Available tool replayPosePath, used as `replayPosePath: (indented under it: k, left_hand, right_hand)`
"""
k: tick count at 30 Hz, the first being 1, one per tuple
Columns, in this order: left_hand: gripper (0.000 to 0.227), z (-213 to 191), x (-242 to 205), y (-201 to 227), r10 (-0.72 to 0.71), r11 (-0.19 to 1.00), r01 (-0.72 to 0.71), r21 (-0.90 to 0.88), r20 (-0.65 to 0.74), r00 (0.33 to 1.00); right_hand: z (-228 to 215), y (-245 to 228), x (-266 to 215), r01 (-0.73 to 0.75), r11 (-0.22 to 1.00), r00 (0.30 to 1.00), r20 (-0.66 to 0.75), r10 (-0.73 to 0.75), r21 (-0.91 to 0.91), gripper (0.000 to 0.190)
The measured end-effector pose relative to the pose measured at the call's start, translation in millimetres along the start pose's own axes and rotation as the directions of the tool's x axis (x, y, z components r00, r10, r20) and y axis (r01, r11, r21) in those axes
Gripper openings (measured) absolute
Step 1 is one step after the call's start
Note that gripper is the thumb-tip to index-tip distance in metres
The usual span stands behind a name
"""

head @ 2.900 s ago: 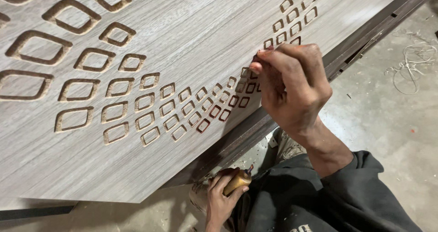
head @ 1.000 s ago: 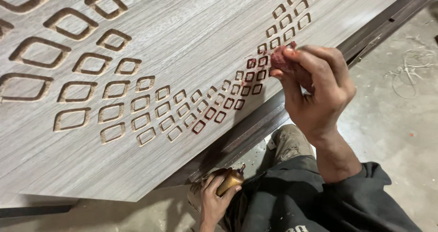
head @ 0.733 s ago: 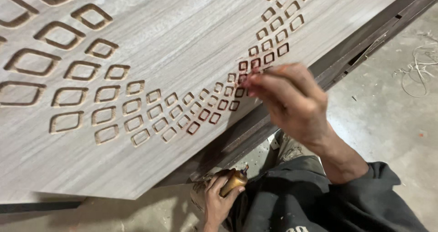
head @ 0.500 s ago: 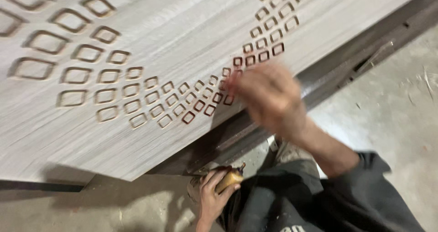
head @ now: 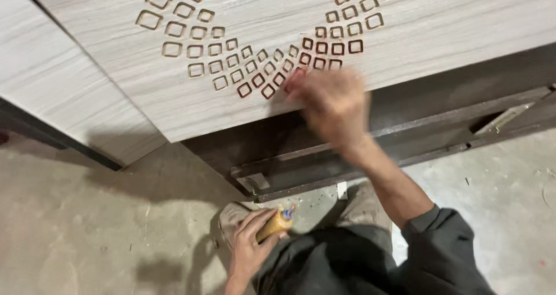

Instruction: The person applies glue from a small bottle into square indentations on a large flat panel using a red sponge. The person repeatedly applies glue to the sponge and then rubs it into the indentations across the panel surface.

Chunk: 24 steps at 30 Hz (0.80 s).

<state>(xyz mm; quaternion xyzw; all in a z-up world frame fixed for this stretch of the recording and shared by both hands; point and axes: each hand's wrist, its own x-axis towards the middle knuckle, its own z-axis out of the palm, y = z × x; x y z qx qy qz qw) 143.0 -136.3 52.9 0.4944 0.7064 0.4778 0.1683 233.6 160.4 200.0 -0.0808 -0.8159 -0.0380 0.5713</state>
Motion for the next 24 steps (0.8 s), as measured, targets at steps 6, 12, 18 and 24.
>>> replayPosePath:
  k: [6,12,18,24]
  left_hand:
    - [0.056,16.2,-16.5,5.0,-0.204,0.967,0.197,-0.163,-0.027,0.979]
    - [0.063,-43.1,-7.4,82.9,-0.255,0.955,0.224,-0.192,-0.152,0.955]
    - [0.060,-103.0,-21.0,297.7,-0.302,0.953,0.295,-0.069,-0.262,0.917]
    - [0.056,-131.9,-82.5,593.4,-0.398,0.915,0.301,-0.268,-0.480,0.782]
  right_hand:
    - [-14.9,1.5,39.3,-0.022,1.000,1.000,-0.005,0.022,-0.001,0.014]
    - [11.0,24.4,30.0,-0.090,0.993,0.994,0.062,0.086,0.078,0.008]
    - [-28.1,-61.5,58.7,-0.132,0.904,0.809,0.571,-0.139,0.407,0.023]
    - [-222.4,-95.4,110.3,-0.510,0.777,0.514,0.855,-0.067,0.367,0.023]
